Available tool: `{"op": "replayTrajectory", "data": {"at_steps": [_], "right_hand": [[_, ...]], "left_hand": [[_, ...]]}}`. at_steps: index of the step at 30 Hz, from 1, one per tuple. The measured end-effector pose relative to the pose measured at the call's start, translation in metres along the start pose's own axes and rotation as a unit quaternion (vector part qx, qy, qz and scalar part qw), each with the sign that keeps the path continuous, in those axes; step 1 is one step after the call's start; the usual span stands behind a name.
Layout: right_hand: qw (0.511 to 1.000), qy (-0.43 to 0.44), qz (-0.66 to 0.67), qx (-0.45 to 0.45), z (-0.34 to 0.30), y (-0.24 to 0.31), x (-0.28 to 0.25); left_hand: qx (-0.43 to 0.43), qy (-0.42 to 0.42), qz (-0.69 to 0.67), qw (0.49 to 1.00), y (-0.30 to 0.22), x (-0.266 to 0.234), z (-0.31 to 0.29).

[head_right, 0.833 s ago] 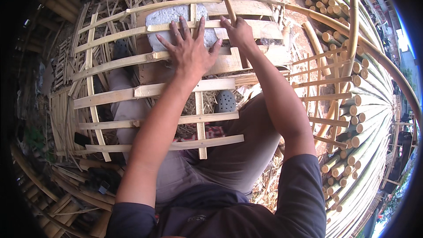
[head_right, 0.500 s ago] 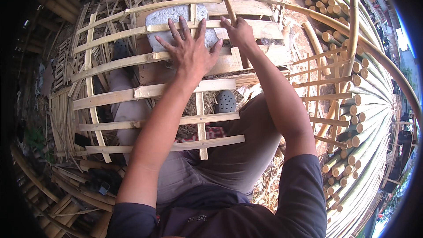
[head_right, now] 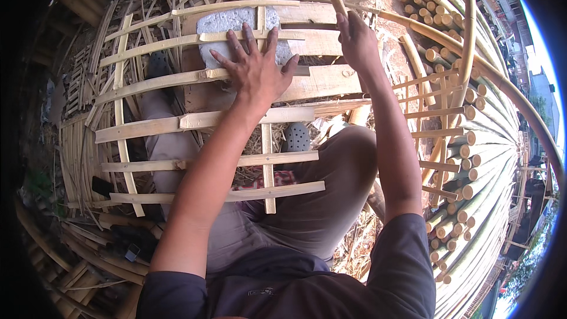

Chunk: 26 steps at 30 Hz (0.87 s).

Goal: The person nails bamboo strips to a wooden frame using a hammer, working across a lattice structure.

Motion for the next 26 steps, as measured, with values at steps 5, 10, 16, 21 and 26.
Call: {"op": "replayTrajectory", "data": {"at_steps": [5, 10, 16, 21, 26], "right_hand": [[0.991, 0.065, -0.039, -0.106, -0.035, 0.066, 0.007], [0.987, 0.066, -0.044, -0.141, -0.046, 0.073, 0.024], [0.985, 0.105, -0.055, -0.126, -0.05, 0.068, 0.039], [0.984, 0.118, -0.065, -0.121, -0.048, 0.069, 0.038], [0.985, 0.088, -0.031, -0.144, -0.042, 0.078, 0.031]], "left_hand": [[-0.013, 0.039, 0.001, 0.999, 0.003, -0.003, 0.0], [-0.008, 0.03, -0.012, 0.999, -0.001, -0.006, -0.001], [-0.01, 0.012, 0.002, 1.0, 0.001, -0.004, -0.001], [-0.013, 0.014, -0.001, 1.0, 0.003, -0.003, -0.001], [-0.022, 0.044, 0.006, 0.999, 0.005, -0.007, -0.002]]}}
Point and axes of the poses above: each hand's wrist, its own z-axis towards the middle knuckle, its own x-axis out of the palm, y = z × x, the point moved 9 cm from there along z, towards the middle knuckle, and after that the axes turned 6 degrees about y, right-handed, at the moved point
